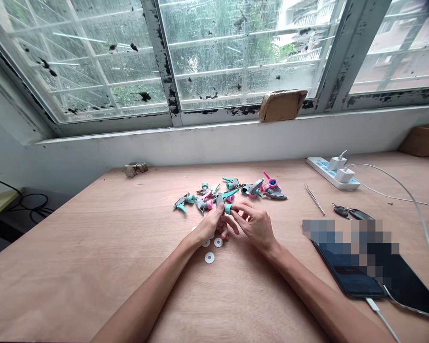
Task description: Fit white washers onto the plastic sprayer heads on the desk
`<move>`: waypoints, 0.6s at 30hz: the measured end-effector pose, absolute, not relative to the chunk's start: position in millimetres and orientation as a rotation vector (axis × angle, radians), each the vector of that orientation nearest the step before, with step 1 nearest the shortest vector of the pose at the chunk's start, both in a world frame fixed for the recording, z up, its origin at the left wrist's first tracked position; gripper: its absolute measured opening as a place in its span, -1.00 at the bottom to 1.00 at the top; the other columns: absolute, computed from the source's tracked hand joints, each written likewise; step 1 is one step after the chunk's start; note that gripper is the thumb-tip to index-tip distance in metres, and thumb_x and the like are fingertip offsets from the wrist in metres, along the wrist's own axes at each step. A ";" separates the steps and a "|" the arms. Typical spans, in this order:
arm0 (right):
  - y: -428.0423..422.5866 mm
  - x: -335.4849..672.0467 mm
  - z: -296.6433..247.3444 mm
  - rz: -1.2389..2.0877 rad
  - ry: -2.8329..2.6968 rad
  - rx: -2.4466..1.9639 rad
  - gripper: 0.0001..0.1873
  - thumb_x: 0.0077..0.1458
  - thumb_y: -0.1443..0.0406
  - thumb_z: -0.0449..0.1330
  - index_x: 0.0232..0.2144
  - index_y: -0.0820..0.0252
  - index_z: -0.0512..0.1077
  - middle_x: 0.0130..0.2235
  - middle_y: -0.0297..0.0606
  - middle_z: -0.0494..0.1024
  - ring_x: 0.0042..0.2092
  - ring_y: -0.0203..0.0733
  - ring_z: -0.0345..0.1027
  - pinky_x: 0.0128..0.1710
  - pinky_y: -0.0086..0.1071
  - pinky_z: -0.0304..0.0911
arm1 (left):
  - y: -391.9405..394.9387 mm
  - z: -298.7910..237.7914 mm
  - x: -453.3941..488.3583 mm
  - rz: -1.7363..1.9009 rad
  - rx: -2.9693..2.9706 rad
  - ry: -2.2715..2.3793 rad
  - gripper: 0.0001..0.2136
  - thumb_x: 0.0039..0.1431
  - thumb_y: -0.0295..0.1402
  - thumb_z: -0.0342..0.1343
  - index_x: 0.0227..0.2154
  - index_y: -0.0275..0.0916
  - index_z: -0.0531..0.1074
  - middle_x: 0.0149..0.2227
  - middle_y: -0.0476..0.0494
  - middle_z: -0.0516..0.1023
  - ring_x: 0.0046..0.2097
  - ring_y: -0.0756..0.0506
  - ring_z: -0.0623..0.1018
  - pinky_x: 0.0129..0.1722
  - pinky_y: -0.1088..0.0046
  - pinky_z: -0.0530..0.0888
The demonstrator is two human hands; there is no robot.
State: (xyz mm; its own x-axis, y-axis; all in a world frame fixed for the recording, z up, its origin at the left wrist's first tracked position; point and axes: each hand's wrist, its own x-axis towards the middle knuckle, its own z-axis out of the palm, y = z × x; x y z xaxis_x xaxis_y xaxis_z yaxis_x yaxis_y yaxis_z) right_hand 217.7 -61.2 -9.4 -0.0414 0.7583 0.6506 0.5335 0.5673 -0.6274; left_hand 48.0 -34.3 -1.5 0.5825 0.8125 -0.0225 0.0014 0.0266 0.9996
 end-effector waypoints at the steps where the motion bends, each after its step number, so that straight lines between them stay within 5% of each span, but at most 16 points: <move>1: -61.2 217.9 -9.4 0.258 -1.710 -1.092 -0.83 0.26 0.22 0.19 -0.26 0.10 0.58 -0.23 -0.32 0.60 -0.48 -0.38 0.39 -0.49 -0.48 0.23 | -34.2 -1.4 48.0 0.725 1.419 0.745 -0.41 0.27 0.22 -0.16 -0.21 -0.32 0.31 -0.43 -0.26 0.61 -0.63 0.04 0.39 -0.50 0.42 0.51; 18: -57.9 220.8 -8.4 0.296 -1.756 -1.018 -0.82 0.26 0.24 0.17 -0.23 0.14 0.57 -0.25 -0.27 0.61 -0.50 -0.35 0.33 -0.48 -0.46 0.26 | -35.0 -1.3 49.3 0.708 1.442 0.727 -0.41 0.28 0.23 -0.23 -0.25 -0.28 0.30 -0.45 -0.20 0.59 -0.64 0.04 0.39 -0.54 0.46 0.43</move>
